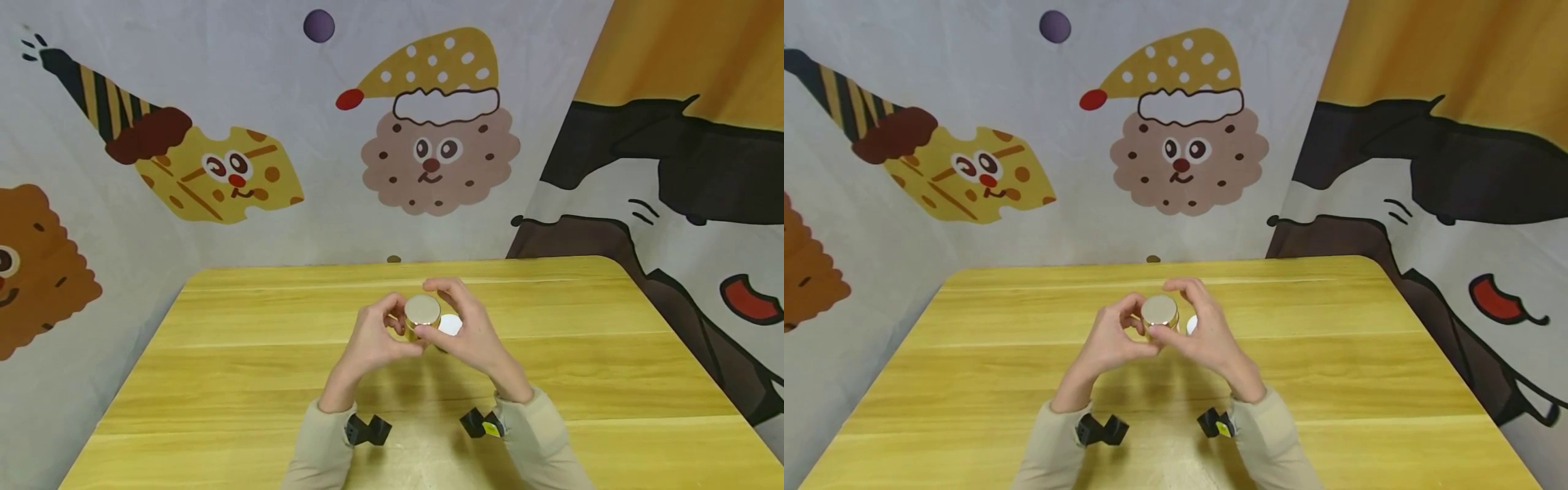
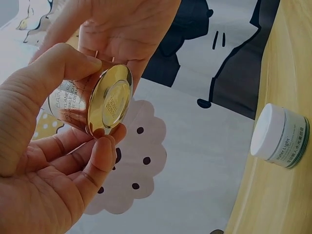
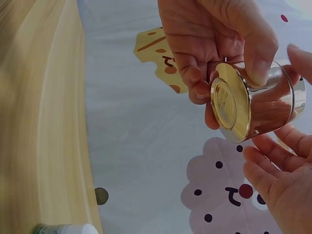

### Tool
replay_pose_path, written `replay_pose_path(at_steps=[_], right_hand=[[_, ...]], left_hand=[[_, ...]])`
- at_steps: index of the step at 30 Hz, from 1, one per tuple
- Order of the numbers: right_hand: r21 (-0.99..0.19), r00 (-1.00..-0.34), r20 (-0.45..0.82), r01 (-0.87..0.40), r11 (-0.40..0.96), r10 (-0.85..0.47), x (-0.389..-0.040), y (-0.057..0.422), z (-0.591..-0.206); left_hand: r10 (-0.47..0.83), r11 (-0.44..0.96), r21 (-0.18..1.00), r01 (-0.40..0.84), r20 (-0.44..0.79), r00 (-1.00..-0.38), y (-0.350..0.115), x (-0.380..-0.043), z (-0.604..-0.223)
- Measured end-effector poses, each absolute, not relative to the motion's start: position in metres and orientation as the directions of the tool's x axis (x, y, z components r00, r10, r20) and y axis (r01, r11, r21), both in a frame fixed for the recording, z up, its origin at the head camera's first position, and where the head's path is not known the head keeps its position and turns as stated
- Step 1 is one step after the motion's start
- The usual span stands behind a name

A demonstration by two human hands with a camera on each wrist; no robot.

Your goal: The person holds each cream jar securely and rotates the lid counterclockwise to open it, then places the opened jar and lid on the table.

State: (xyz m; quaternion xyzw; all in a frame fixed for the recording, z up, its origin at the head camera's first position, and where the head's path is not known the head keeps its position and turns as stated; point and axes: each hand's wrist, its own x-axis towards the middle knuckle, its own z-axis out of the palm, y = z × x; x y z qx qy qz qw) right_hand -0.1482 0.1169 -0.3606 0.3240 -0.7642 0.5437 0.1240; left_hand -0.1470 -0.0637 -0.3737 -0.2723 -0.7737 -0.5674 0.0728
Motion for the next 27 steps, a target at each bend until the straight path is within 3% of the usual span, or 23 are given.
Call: replay_pose_path(at_steps=[5,14,23,27], right_hand=[[-0.75,-0.757,0.55,-0.634,0.19,-0.354,-0.149,0.117,-0.361],[-0.642,-0.654,0.63,-0.742,0.193,-0.418,-0.152,0.12,-0.361],[-0.76,-0.758,0.543,-0.627,0.172,-0.363,-0.149,0.118,-0.362],[-0.759,-0.756,0.548,-0.629,0.169,-0.358,-0.148,0.118,-0.361]], left_hand=[[0.341,0.207,0.836,0.509,0.426,-0.838,-0.064,-0.147,-0.373],[0.345,0.204,0.832,0.515,0.431,-0.834,-0.063,-0.147,-0.374],[0.346,0.204,0.855,0.477,0.393,-0.852,-0.062,-0.145,-0.37],[0.357,0.201,0.855,0.479,0.391,-0.848,-0.062,-0.137,-0.354]])
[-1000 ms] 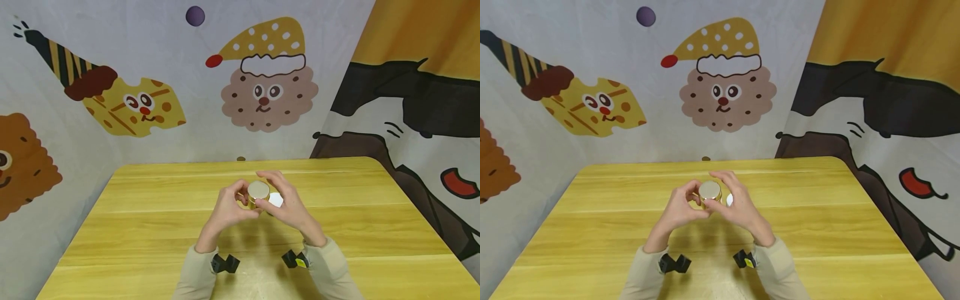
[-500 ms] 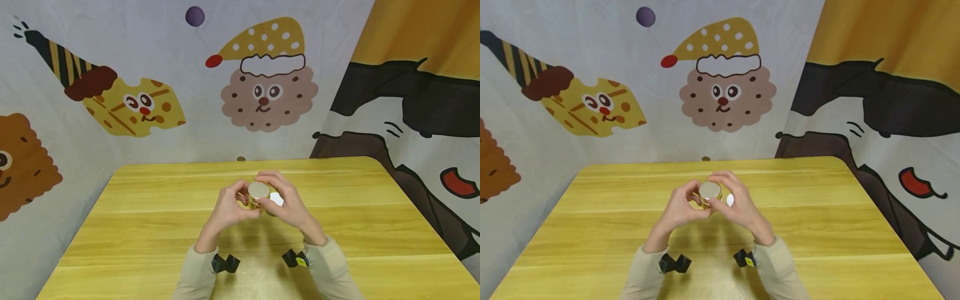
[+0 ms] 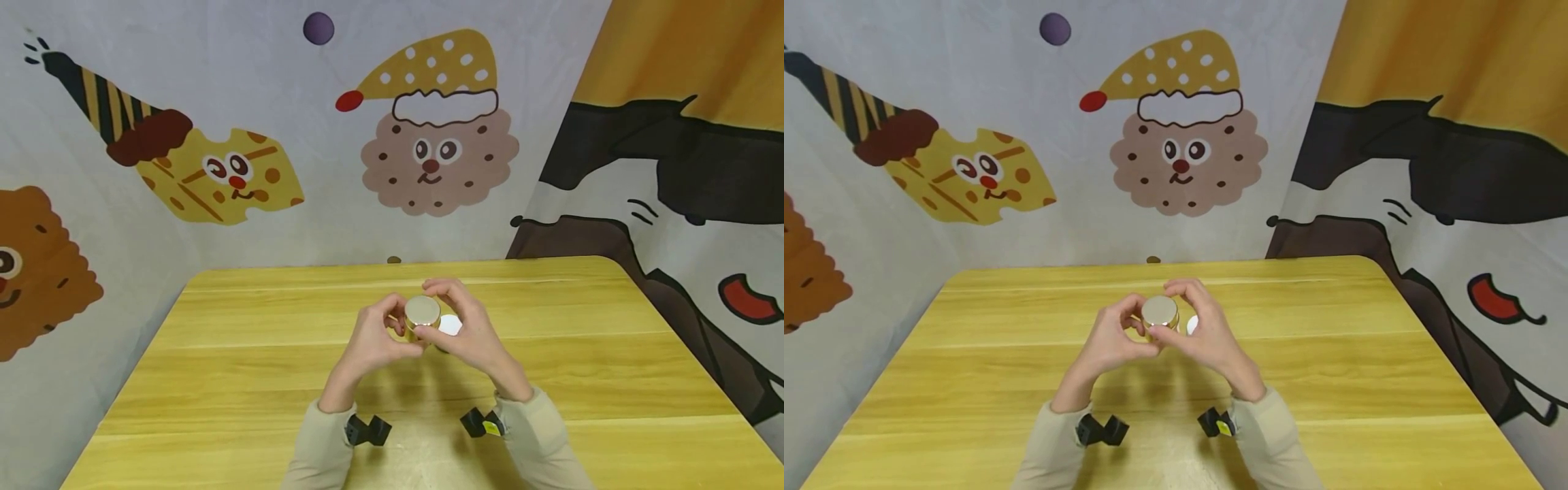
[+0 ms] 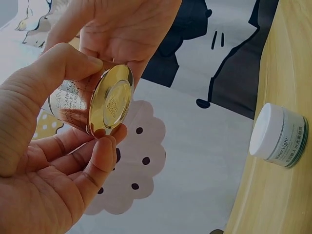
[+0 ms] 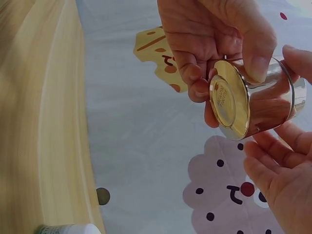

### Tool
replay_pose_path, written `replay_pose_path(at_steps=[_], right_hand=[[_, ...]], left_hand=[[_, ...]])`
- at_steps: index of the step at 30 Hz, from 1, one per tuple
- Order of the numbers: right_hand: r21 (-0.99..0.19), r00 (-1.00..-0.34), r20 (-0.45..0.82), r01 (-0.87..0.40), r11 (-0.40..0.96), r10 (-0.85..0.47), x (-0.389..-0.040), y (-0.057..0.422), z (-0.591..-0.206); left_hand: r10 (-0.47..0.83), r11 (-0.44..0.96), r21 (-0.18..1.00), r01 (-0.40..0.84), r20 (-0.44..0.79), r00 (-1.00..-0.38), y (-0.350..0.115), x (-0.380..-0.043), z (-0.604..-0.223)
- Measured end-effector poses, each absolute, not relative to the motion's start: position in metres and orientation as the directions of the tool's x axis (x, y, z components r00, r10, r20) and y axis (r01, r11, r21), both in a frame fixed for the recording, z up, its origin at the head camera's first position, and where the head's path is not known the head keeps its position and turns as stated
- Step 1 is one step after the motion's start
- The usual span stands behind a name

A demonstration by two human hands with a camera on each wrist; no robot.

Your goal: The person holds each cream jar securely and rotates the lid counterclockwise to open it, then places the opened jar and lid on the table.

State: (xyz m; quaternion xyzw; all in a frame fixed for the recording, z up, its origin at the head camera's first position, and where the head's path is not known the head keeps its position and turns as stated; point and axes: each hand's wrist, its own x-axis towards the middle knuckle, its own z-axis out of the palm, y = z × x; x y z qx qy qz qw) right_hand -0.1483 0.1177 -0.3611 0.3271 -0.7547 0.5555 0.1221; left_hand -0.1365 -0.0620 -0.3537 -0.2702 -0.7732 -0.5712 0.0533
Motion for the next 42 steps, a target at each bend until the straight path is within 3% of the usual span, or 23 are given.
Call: replay_pose_path(at_steps=[8,16,21,30,36,42], right_hand=[[-0.654,-0.653,0.627,-0.737,0.169,-0.424,-0.152,0.12,-0.362],[-0.753,-0.749,0.55,-0.636,0.168,-0.37,-0.149,0.118,-0.364],[-0.759,-0.757,0.548,-0.629,0.169,-0.354,-0.149,0.118,-0.363],[-0.647,-0.644,0.637,-0.745,0.162,-0.423,-0.154,0.12,-0.365],[-0.739,-0.728,0.567,-0.657,0.153,-0.385,-0.152,0.119,-0.366],[-0.747,-0.745,0.557,-0.643,0.169,-0.367,-0.151,0.119,-0.365]], left_hand=[[0.356,0.193,0.838,0.511,0.426,-0.832,-0.062,-0.128,-0.338],[0.36,0.217,0.841,0.496,0.404,-0.841,-0.063,-0.128,-0.339],[0.361,0.21,0.833,0.512,0.421,-0.832,-0.063,-0.129,-0.339],[0.351,0.198,0.844,0.499,0.414,-0.84,-0.061,-0.13,-0.341],[0.35,0.207,0.844,0.494,0.408,-0.843,-0.062,-0.13,-0.341],[0.357,0.199,0.855,0.479,0.392,-0.848,-0.062,-0.131,-0.342]])
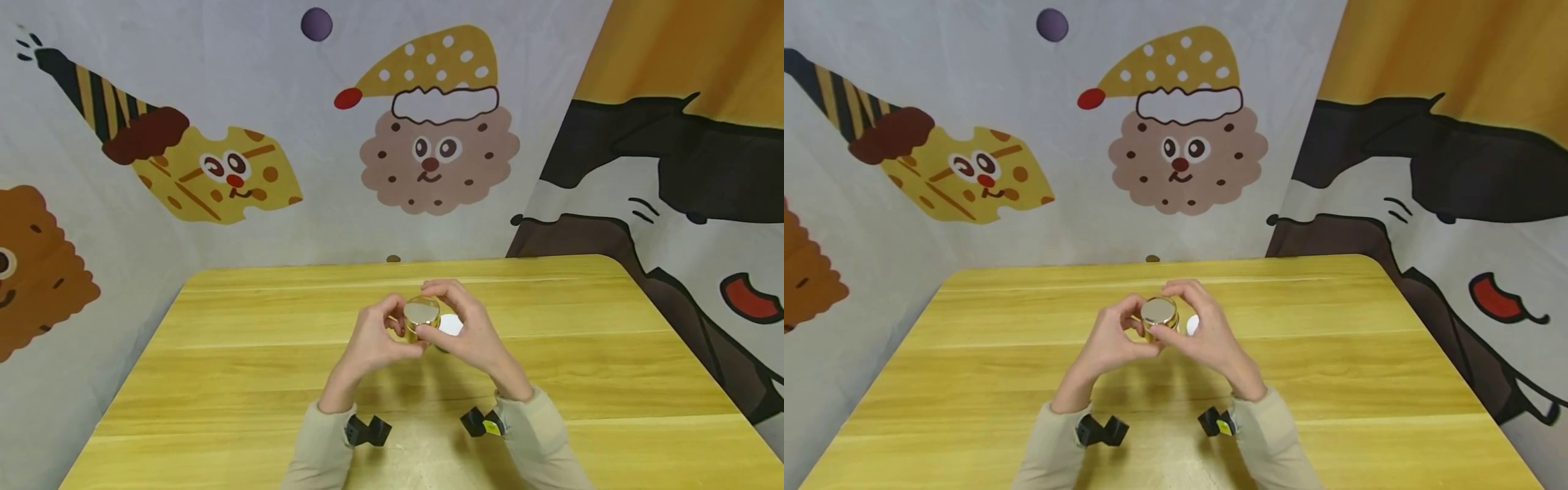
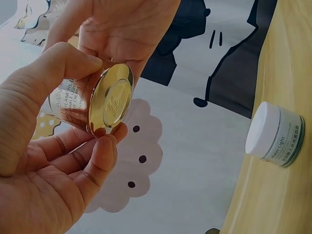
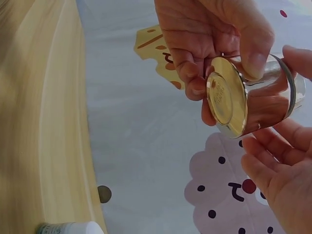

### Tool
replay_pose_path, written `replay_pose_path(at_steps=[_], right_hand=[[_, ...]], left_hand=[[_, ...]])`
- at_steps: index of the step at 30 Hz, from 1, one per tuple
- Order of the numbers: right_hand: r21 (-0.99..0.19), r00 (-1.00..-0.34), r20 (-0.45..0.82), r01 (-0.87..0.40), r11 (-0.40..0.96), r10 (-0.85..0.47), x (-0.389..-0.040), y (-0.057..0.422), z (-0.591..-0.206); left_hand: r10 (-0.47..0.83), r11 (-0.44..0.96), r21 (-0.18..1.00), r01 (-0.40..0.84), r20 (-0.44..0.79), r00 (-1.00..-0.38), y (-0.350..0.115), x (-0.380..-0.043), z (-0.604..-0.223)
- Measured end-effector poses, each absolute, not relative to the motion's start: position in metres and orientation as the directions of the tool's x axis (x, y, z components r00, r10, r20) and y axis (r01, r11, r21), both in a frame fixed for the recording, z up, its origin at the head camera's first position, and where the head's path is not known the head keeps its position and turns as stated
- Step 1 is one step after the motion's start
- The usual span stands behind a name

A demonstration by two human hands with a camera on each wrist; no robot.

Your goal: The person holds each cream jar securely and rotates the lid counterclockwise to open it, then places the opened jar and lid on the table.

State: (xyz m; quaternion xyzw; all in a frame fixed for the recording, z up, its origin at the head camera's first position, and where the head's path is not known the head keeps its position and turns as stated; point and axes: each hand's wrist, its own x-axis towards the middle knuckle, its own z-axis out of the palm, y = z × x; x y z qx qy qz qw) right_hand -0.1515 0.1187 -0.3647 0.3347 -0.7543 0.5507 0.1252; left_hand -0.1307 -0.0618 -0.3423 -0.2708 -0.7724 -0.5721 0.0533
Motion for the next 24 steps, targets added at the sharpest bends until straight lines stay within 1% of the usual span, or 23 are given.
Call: replay_pose_path(at_steps=[3,9,16,24], right_hand=[[-0.744,-0.735,0.56,-0.649,0.158,-0.383,-0.152,0.12,-0.365],[-0.736,-0.712,0.575,-0.665,0.124,-0.402,-0.152,0.12,-0.364],[-0.739,-0.706,0.59,-0.667,0.089,-0.391,-0.152,0.118,-0.364],[-0.729,-0.699,0.639,-0.683,0.037,-0.321,-0.153,0.118,-0.363]], left_hand=[[0.358,0.201,0.857,0.474,0.386,-0.85,-0.062,-0.137,-0.355],[0.351,0.211,0.838,0.503,0.415,-0.839,-0.062,-0.148,-0.376],[0.35,0.209,0.843,0.496,0.409,-0.843,-0.064,-0.149,-0.38],[0.338,0.232,0.853,0.467,0.38,-0.861,-0.067,-0.151,-0.378]])
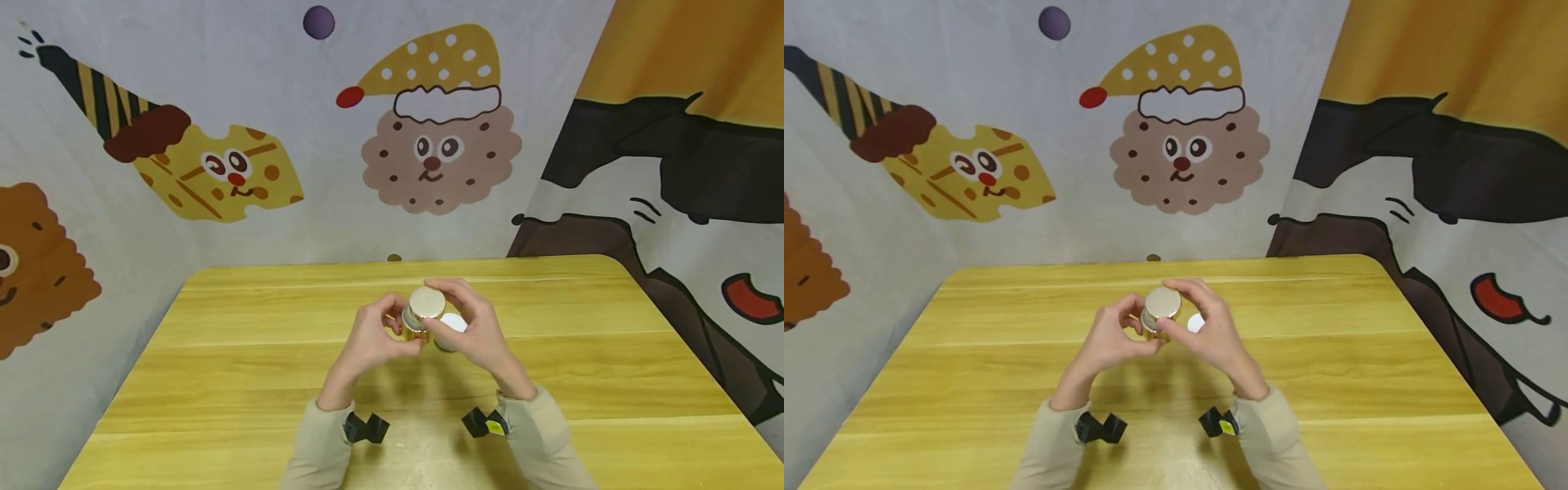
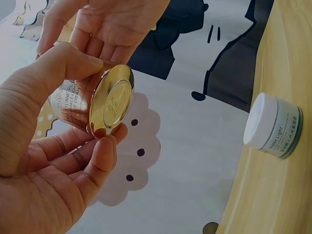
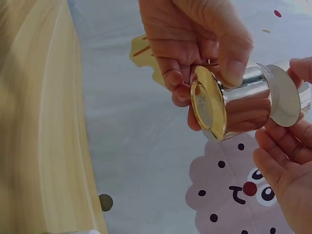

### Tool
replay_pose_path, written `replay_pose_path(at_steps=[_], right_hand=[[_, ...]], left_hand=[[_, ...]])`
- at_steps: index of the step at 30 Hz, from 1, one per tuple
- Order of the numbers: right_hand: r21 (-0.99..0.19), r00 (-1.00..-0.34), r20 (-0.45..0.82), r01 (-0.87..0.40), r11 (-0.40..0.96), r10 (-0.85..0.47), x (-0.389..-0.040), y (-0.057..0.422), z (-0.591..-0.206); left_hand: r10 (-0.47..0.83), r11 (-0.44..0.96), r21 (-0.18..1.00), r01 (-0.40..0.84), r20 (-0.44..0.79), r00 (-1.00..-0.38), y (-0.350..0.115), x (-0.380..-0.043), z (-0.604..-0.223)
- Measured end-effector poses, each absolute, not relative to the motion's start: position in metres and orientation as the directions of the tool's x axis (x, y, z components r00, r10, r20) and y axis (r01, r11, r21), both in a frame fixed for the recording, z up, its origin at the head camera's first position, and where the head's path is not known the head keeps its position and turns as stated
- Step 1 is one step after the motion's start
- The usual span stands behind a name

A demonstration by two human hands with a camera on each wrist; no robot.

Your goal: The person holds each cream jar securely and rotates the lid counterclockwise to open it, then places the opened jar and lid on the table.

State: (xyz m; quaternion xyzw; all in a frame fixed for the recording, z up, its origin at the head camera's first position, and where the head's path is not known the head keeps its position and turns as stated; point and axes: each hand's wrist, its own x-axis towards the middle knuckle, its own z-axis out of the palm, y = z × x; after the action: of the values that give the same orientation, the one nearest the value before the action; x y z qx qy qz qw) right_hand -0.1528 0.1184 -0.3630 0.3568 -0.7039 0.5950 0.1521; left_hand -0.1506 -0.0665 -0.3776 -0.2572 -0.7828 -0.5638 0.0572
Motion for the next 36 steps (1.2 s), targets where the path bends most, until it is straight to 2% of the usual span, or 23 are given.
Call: replay_pose_path(at_steps=[10,18,28,36], right_hand=[[-0.715,-0.7,0.677,-0.699,0.025,-0.227,-0.151,0.125,-0.361],[-0.71,-0.699,0.688,-0.704,0.016,-0.195,-0.148,0.138,-0.363],[-0.665,-0.671,0.722,-0.741,0.099,-0.17,-0.145,0.16,-0.367],[-0.67,-0.687,0.714,-0.727,0.152,-0.14,-0.142,0.175,-0.367]], left_hand=[[0.322,0.241,0.856,0.457,0.374,-0.87,-0.068,-0.133,-0.345],[0.279,0.267,0.865,0.425,0.353,-0.893,-0.075,-0.15,-0.377],[0.264,0.273,0.87,0.411,0.343,-0.902,-0.079,-0.15,-0.379],[0.266,0.274,0.87,0.411,0.342,-0.901,-0.08,-0.151,-0.38]])
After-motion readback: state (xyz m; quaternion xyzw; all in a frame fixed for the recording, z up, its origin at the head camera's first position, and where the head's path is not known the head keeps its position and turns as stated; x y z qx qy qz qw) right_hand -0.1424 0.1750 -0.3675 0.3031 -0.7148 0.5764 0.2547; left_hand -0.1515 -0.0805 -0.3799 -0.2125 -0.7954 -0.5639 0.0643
